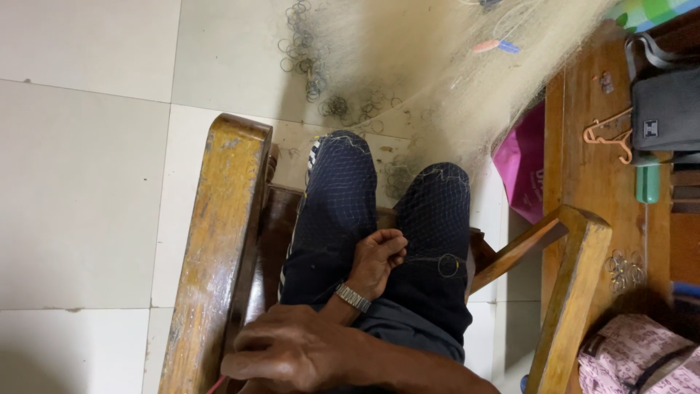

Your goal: Repairing a fishing net by tying knots with a netting needle and cutting excess line with scissors

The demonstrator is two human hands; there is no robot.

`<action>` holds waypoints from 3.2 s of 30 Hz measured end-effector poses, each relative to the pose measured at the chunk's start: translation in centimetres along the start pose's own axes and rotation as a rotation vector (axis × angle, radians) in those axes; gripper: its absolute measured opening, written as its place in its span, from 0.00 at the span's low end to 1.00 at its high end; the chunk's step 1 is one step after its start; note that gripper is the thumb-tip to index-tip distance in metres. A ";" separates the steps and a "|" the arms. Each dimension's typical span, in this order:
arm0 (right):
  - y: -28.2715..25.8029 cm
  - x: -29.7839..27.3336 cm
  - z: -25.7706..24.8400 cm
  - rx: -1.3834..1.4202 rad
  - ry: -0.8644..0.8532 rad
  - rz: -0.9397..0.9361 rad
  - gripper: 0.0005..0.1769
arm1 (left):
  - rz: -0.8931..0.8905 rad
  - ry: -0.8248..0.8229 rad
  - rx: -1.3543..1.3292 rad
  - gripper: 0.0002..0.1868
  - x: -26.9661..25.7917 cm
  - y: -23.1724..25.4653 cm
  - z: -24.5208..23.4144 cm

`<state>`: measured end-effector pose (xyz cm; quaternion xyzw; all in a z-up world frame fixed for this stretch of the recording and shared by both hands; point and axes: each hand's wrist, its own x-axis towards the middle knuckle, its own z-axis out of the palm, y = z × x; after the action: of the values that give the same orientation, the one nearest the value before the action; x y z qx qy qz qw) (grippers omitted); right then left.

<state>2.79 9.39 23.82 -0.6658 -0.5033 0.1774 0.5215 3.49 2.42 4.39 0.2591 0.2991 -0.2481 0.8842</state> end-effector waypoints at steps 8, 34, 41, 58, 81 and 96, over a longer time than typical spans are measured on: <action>0.9 -0.1 1.0 -0.041 -0.074 0.009 0.27 | -0.022 0.001 -0.009 0.08 -0.5 0.5 0.4; -0.8 0.6 1.8 -0.411 -0.222 0.175 0.14 | 0.036 0.005 0.045 0.03 0.2 -0.5 -0.5; 8.0 -9.6 -11.4 -0.743 -0.023 0.255 0.13 | -0.028 -0.036 -0.060 0.06 1.7 -2.0 -2.0; 8.7 -22.8 -5.9 -0.934 0.500 0.738 0.12 | 0.046 -0.143 -0.071 0.06 0.7 -0.6 -1.4; 9.9 -20.1 -3.7 -0.785 0.708 0.684 0.09 | 0.129 -0.032 -0.106 0.06 1.0 -1.0 -0.2; 13.0 -15.7 -3.8 -0.596 0.900 0.756 0.11 | 0.212 0.154 0.064 0.04 1.9 -1.4 0.1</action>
<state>5.24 -5.39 9.41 -0.9217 0.0048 -0.0944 0.3762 3.98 0.78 2.76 0.3358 0.3290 -0.1419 0.8711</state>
